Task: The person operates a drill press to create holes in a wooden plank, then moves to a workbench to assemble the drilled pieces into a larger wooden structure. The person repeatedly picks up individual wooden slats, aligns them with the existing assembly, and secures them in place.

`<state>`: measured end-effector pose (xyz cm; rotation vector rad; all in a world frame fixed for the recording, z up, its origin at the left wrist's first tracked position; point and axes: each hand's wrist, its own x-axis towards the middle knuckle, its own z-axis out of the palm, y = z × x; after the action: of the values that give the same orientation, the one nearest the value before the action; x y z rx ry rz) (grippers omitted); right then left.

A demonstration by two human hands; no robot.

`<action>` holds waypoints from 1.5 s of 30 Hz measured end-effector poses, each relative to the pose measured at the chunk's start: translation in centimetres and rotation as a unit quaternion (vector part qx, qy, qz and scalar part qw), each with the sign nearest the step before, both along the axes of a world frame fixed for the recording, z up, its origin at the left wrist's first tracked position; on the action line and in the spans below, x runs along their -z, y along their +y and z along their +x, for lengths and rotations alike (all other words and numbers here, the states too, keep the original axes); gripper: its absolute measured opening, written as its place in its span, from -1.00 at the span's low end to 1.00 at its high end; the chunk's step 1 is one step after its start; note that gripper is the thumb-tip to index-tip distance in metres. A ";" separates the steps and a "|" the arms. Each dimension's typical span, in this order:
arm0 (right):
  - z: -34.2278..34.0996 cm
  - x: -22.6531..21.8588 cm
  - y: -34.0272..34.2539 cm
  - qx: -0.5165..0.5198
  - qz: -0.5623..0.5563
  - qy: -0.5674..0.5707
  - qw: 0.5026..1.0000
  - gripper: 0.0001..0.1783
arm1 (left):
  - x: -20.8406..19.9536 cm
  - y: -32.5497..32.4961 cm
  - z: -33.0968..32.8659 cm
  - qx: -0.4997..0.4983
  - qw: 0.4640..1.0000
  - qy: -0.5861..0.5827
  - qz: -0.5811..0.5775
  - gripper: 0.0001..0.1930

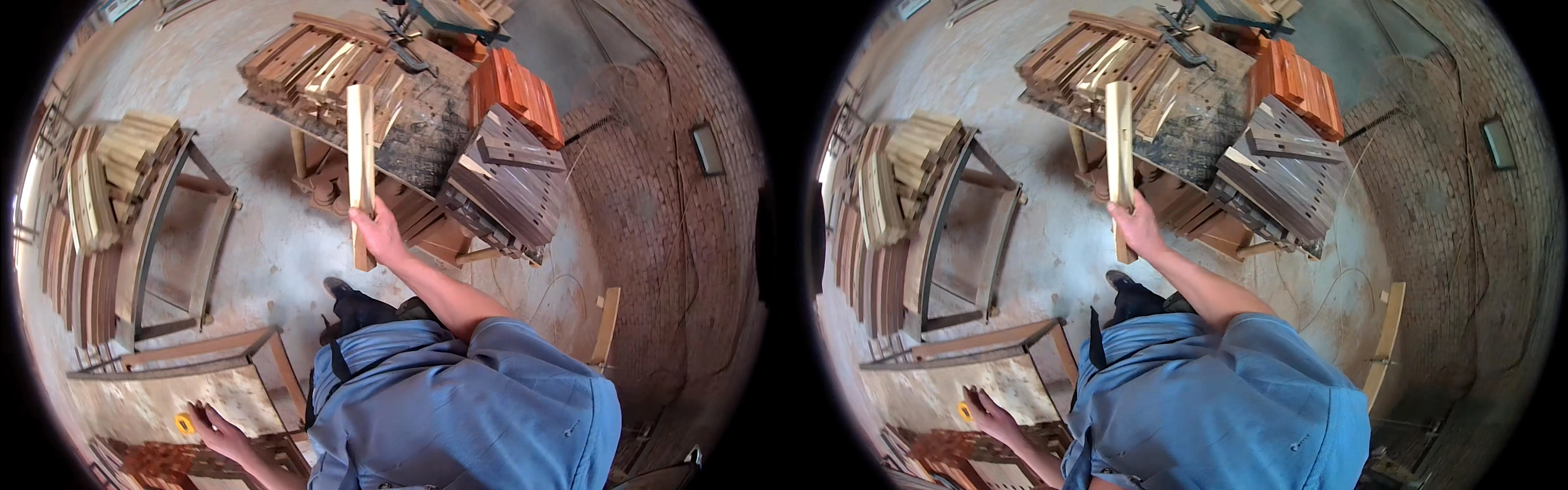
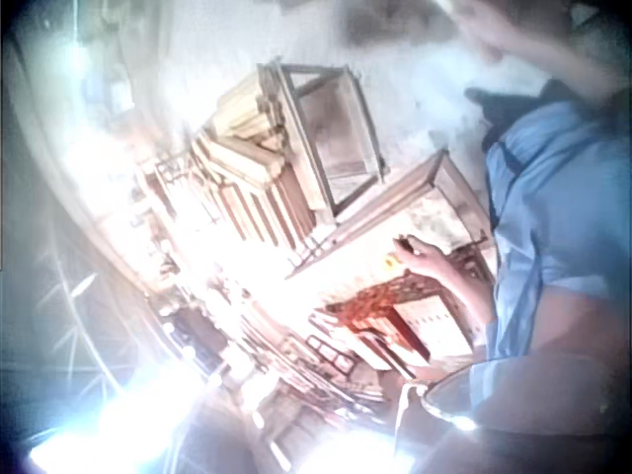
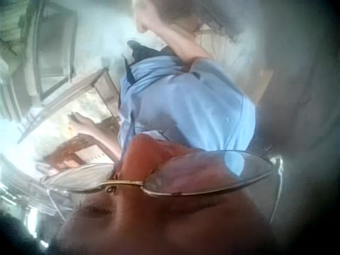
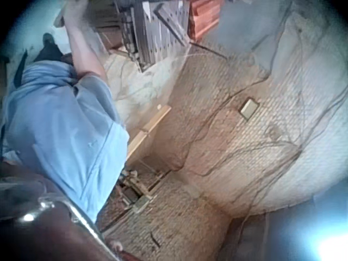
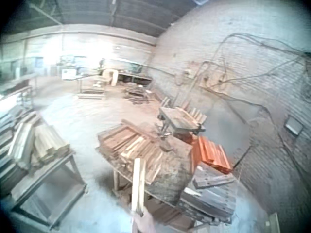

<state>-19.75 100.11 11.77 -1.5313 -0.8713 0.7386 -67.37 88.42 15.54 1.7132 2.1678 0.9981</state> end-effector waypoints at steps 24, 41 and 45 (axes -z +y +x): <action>22.0 11.0 17.0 0.310 -0.320 -0.040 0.894 -0.33 | -6.2 3.4 6.1 -0.043 0.975 0.170 -0.138 -0.57; 35.5 22.5 22.7 0.037 -0.508 -0.467 0.723 -0.64 | -3.3 -1.4 3.2 -0.115 0.971 0.099 -0.185 -0.57; 30.5 16.7 19.9 -0.285 -0.458 -0.678 0.500 -0.59 | -5.2 -4.3 5.8 -0.237 0.937 0.051 -0.252 -0.60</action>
<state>10.76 120.06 -4.94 -2.8872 -2.5580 0.2037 -61.61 84.08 20.69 1.0530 2.6700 0.3669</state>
